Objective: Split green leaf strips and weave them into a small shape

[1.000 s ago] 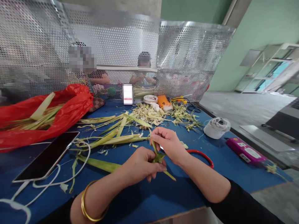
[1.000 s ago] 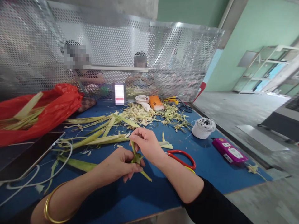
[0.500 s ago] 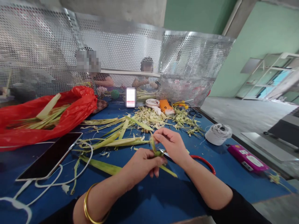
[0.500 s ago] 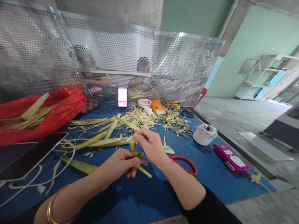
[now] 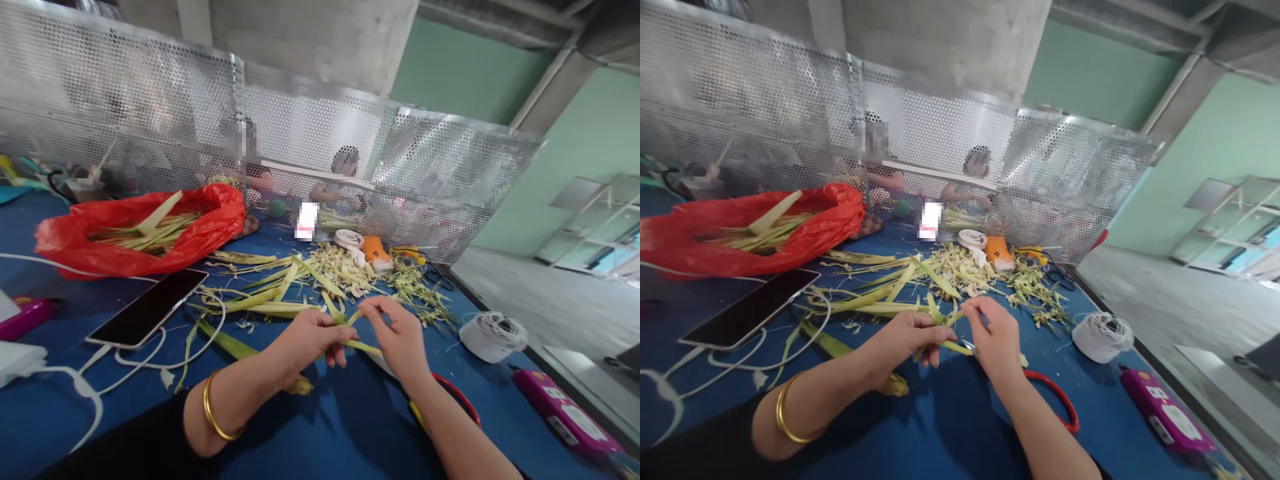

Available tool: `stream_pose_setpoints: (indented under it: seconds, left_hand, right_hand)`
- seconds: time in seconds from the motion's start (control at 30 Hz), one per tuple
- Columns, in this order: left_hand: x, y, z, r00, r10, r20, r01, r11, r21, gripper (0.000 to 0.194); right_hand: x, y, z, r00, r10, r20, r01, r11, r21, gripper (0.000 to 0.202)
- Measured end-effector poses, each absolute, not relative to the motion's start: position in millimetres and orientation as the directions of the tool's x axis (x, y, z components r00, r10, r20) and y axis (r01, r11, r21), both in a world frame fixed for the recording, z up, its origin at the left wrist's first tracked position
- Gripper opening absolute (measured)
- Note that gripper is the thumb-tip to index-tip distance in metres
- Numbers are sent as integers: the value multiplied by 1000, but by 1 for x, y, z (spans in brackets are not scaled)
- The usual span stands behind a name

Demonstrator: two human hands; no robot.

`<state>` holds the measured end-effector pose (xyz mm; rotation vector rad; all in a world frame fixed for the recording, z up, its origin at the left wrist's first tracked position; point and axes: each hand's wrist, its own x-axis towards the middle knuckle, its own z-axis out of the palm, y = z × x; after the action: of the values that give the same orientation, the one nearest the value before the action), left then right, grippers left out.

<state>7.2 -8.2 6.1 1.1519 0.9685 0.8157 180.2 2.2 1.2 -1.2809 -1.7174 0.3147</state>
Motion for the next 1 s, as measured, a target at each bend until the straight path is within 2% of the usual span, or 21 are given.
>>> stream_pose_setpoints:
  seconds: [0.07,0.1,0.17,0.23,0.33,0.43,0.57,0.87,1.0]
  left_hand:
    - [5,-6,8,284,942,-179,-126,221,967,29]
    - [4,-5,10,224,959,-172,-178,213,961,31]
    - [1,-2,14,116,980,-164,-283,191,940,33]
    - [-1,-1,16,74,986,-151,-369,168,914,35]
    - [1,-3,15,146,982,-117,-438,171,883,38]
    - [7,-8,12,226,970,-95,-417,184,890,39]
    - [12,-10,7,224,971,-85,-340,159,927,23]
    - [5,-4,13,184,977,-107,-414,176,893,25]
    - [5,-5,15,181,980,-88,-370,151,917,25]
  right_hand:
    - [181,0,5,109,763,637,646,433,-629,21]
    - [180,-2,6,167,750,641,636,414,-651,22]
    - [177,-6,7,178,819,545,571,365,-735,25]
    - [169,-10,4,-2,916,402,495,350,-795,30]
    - [152,-16,-5,-270,915,301,399,390,-830,26]
    - [140,-20,-11,-256,927,273,353,353,-866,29]
    - [139,-22,-11,-232,937,261,279,321,-905,36]
    - [146,-27,0,-406,868,287,185,385,-904,26]
    - [144,-28,1,-355,896,268,253,368,-895,25]
